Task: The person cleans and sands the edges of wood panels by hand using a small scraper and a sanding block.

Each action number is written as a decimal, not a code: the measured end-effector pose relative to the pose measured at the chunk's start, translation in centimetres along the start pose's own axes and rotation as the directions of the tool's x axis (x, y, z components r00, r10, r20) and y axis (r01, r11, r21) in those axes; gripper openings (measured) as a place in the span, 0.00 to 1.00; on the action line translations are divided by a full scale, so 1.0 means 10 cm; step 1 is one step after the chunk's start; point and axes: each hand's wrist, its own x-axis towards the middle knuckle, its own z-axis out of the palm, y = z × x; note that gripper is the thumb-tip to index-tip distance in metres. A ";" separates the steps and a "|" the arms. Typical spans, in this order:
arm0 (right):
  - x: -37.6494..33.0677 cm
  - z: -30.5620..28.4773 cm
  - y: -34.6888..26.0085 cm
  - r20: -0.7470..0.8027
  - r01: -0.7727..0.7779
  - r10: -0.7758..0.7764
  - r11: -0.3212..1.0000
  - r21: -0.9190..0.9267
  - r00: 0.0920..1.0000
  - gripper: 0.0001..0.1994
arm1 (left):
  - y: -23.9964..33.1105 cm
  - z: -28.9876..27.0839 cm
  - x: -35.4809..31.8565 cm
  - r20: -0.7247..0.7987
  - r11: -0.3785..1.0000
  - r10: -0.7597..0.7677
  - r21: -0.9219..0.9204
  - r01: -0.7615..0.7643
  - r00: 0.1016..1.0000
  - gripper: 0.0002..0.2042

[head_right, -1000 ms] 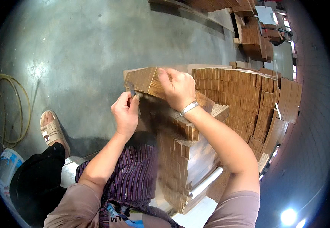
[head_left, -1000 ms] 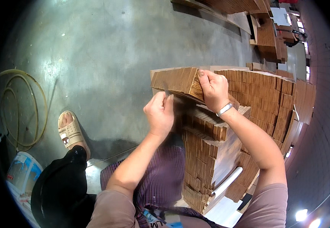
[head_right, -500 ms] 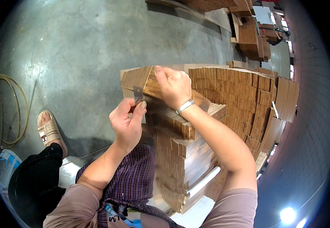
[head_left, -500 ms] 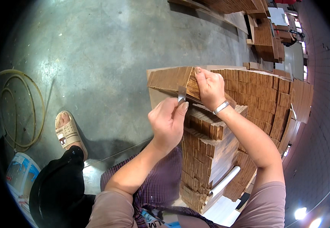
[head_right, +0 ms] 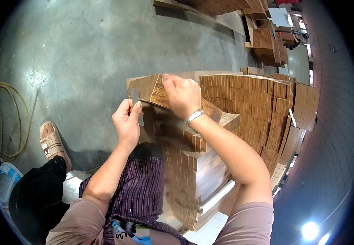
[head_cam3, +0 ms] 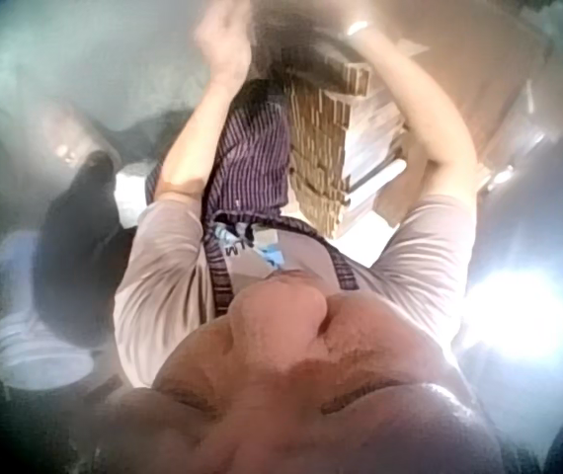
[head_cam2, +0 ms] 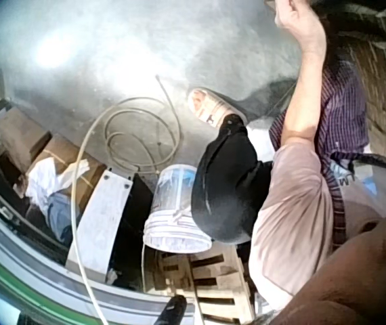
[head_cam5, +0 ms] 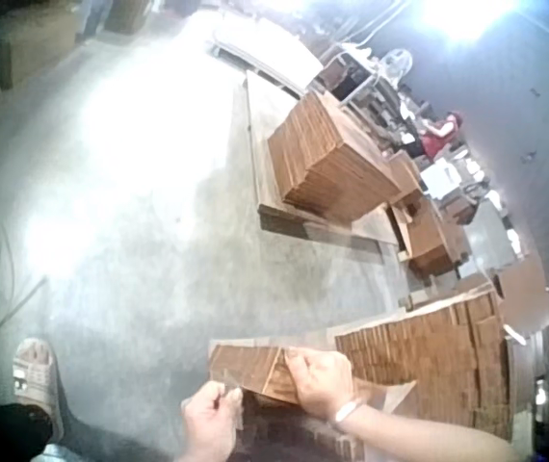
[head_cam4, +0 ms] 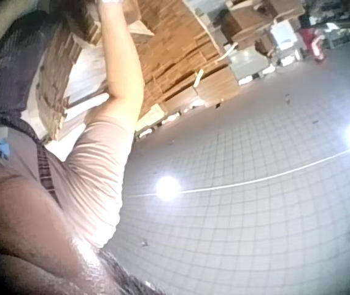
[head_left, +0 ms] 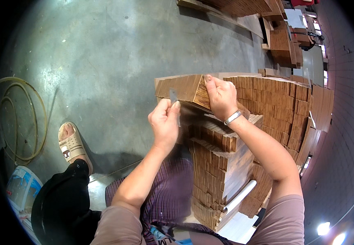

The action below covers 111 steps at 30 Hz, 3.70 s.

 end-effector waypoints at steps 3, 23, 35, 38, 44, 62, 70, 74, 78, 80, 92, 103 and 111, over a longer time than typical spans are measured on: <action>-0.03 -0.02 0.07 0.003 -0.017 0.017 1.000 -0.014 1.000 0.24 | 0.26 0.21 -0.07 0.004 0.982 0.187 -0.030 -0.187 0.982 0.10; -0.04 0.00 0.11 -0.005 -0.007 0.007 1.000 -0.001 1.000 0.26 | -0.14 0.09 0.01 -0.011 0.997 0.039 0.061 -0.039 0.999 0.10; 0.00 0.08 0.05 -0.043 0.038 -0.037 0.999 0.024 0.998 0.25 | -0.68 -0.28 0.18 -0.076 0.965 -0.263 0.003 0.264 0.962 0.10; 0.05 0.07 0.02 -0.060 0.049 -0.048 0.999 0.019 0.997 0.27 | -0.70 -0.35 0.16 -0.173 0.932 -0.271 0.199 0.303 0.947 0.11; 0.00 0.05 0.02 -0.029 0.037 -0.037 0.999 0.010 0.999 0.28 | -0.87 -0.31 0.23 -0.095 0.973 -0.220 0.052 0.225 0.971 0.15; -0.02 0.03 0.06 -0.009 0.003 -0.003 1.000 0.016 1.000 0.28 | -1.10 -0.36 0.37 -0.090 0.963 -0.249 0.081 0.256 0.964 0.12; -0.01 0.01 0.11 -0.013 0.007 -0.007 1.000 -0.002 1.000 0.30 | -1.38 -0.46 0.45 -0.137 0.924 -0.206 0.299 0.239 0.969 0.15; 0.00 0.05 0.08 -0.012 0.004 -0.004 1.000 0.003 1.000 0.29 | -1.48 -0.69 0.60 -0.215 0.758 -0.372 0.492 0.429 0.903 0.16; 0.01 0.01 0.08 -0.006 -0.006 0.006 0.999 0.033 1.000 0.29 | -1.42 -0.52 0.50 -0.219 0.859 -0.235 0.409 0.308 0.947 0.16; 0.00 0.03 0.09 0.000 -0.004 0.004 0.999 0.035 1.000 0.30 | -1.37 -0.49 0.44 -0.235 0.844 -0.198 0.453 0.288 0.952 0.16; 0.00 0.03 0.09 -0.002 0.001 -0.001 1.000 0.018 1.000 0.30 | -1.22 -0.36 0.45 -0.304 0.835 -0.266 0.402 0.376 0.915 0.14; 0.03 0.03 0.10 -0.005 0.016 -0.016 0.999 0.042 1.000 0.28 | -0.37 -0.04 0.02 -0.086 0.979 0.094 0.186 -0.077 0.992 0.06; 0.00 0.03 0.09 -0.025 0.004 -0.004 1.000 0.025 1.000 0.29 | 0.49 0.16 -0.12 0.030 0.943 0.308 0.124 -0.309 0.951 0.06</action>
